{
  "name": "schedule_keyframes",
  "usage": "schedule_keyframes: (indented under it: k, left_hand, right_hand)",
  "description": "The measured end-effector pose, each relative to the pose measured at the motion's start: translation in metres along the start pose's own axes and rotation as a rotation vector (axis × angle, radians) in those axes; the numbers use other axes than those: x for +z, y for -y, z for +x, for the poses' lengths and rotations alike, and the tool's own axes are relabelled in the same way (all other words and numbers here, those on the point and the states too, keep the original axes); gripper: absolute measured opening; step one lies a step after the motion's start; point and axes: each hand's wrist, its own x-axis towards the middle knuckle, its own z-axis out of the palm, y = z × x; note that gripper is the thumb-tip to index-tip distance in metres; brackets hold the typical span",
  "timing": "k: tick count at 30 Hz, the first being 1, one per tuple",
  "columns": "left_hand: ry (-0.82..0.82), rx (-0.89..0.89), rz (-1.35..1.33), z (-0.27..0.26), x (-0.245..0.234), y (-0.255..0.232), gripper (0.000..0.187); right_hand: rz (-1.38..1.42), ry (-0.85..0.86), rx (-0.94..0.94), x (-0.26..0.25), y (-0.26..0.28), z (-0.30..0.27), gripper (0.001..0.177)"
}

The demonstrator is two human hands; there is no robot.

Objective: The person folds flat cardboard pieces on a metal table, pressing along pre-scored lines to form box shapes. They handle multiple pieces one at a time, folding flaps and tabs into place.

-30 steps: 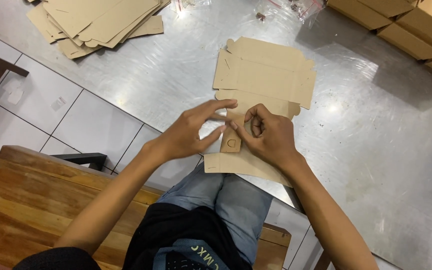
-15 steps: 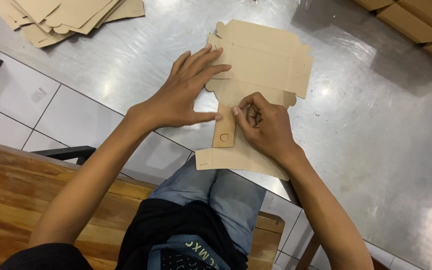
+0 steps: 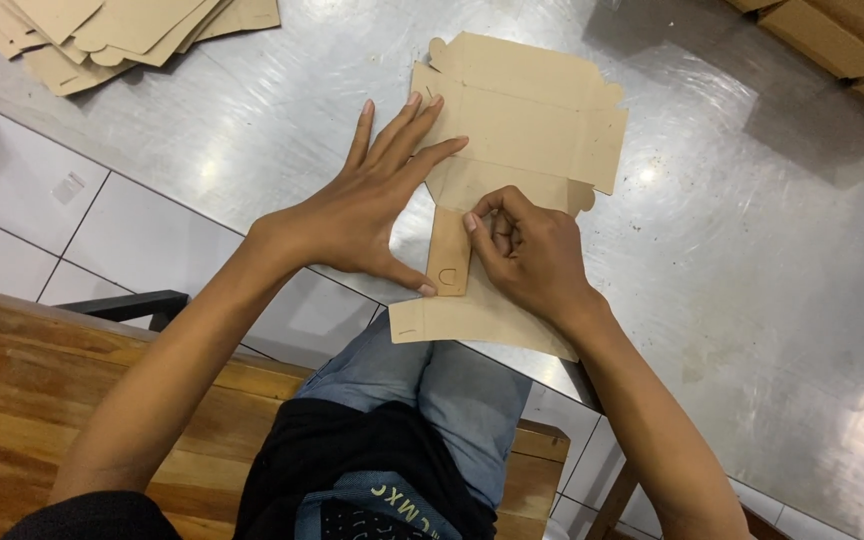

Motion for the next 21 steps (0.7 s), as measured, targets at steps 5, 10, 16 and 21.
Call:
schedule_keyframes:
  k: [5,10,16,21]
  left_hand:
    - [-0.040,0.020,-0.093,0.002,-0.003,0.006,0.123]
    - [-0.073,0.049,-0.075,0.020,-0.011,0.018,0.110]
    - [-0.095,0.154,-0.025,0.068,-0.028,0.015,0.081]
    - [-0.048,0.292,-0.066,0.128,-0.018,0.009,0.052]
  right_hand:
    - [0.018,0.005,-0.029,-0.001,-0.001,-0.001,0.009]
    - [-0.026,0.029,-0.082,-0.011,0.006,0.001,0.010]
    - [0.306,-0.149,-0.072,-0.070,-0.002,0.004,0.012]
    - [-0.017,-0.294,-0.094,-0.114,-0.050,0.014,0.011]
